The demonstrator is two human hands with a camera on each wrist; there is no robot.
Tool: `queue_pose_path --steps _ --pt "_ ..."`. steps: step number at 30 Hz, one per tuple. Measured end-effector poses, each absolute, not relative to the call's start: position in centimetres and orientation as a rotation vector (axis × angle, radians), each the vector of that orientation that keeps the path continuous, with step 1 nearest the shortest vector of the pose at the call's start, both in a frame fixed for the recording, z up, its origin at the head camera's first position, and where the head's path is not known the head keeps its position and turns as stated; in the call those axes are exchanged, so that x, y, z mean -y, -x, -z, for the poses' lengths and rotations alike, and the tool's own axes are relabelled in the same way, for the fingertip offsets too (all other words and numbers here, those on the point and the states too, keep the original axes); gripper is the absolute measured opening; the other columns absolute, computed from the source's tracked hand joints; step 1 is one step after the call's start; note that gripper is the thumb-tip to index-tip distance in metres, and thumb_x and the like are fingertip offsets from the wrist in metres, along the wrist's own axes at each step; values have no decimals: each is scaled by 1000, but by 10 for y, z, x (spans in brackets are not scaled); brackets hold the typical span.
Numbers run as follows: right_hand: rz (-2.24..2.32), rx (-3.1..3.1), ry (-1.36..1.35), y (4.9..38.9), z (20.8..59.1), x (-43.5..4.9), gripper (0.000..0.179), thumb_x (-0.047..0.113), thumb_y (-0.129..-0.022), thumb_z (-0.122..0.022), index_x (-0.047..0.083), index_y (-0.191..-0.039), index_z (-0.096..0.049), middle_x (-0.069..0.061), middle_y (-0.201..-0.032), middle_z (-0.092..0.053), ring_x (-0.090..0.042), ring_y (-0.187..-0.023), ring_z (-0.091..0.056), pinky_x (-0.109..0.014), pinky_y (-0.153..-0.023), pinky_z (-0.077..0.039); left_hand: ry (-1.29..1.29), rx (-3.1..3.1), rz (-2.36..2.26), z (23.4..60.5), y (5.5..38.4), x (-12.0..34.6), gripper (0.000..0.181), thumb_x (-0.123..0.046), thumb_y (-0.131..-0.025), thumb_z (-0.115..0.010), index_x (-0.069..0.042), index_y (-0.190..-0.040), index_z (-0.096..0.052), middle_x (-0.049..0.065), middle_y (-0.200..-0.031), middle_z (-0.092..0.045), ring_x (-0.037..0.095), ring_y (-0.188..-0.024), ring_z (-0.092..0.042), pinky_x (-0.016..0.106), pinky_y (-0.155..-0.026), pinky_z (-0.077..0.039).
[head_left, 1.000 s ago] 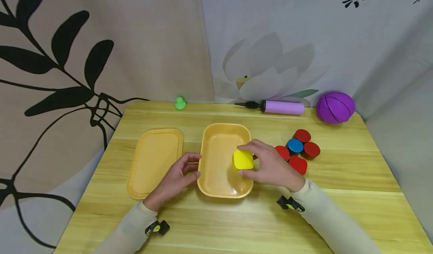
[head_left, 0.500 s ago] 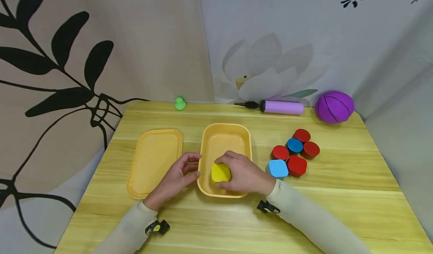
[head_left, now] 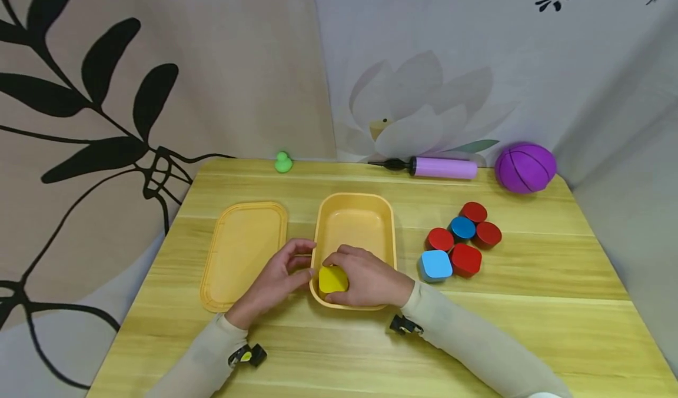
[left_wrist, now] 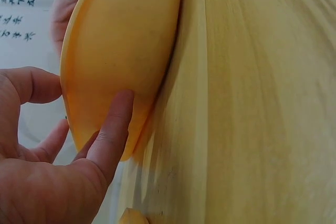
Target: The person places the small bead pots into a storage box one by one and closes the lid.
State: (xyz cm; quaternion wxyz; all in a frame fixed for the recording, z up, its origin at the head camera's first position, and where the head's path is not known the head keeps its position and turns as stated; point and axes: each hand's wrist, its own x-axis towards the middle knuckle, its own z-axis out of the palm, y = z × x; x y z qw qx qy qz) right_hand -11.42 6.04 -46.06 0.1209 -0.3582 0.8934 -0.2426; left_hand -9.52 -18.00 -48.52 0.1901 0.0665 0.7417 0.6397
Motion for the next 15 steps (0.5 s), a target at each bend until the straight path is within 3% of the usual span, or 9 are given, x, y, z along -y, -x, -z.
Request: queue_pose_path --steps 12,15 --pt "779 -2571 1091 116 463 -65 57 45 -86 -82 15 -133 -69 5 -119 -66 -9 -102 -59 -29 -95 -52 -203 -2099 -1793 486 95 181 52 -10 -100 -69 -14 -148 -49 15 -151 -51 39 -137 -55 35 -88 -64" --pt "793 -2582 1085 116 464 -66 57 46 -86 -83 14 -131 -70 6 -116 -66 -8 -98 -57 -28 -91 -51 -200 -2098 -1791 487 95 181 52 -10 -100 -69 -14 -148 -49 15 -151 -51 39 -137 -55 35 -88 -64"
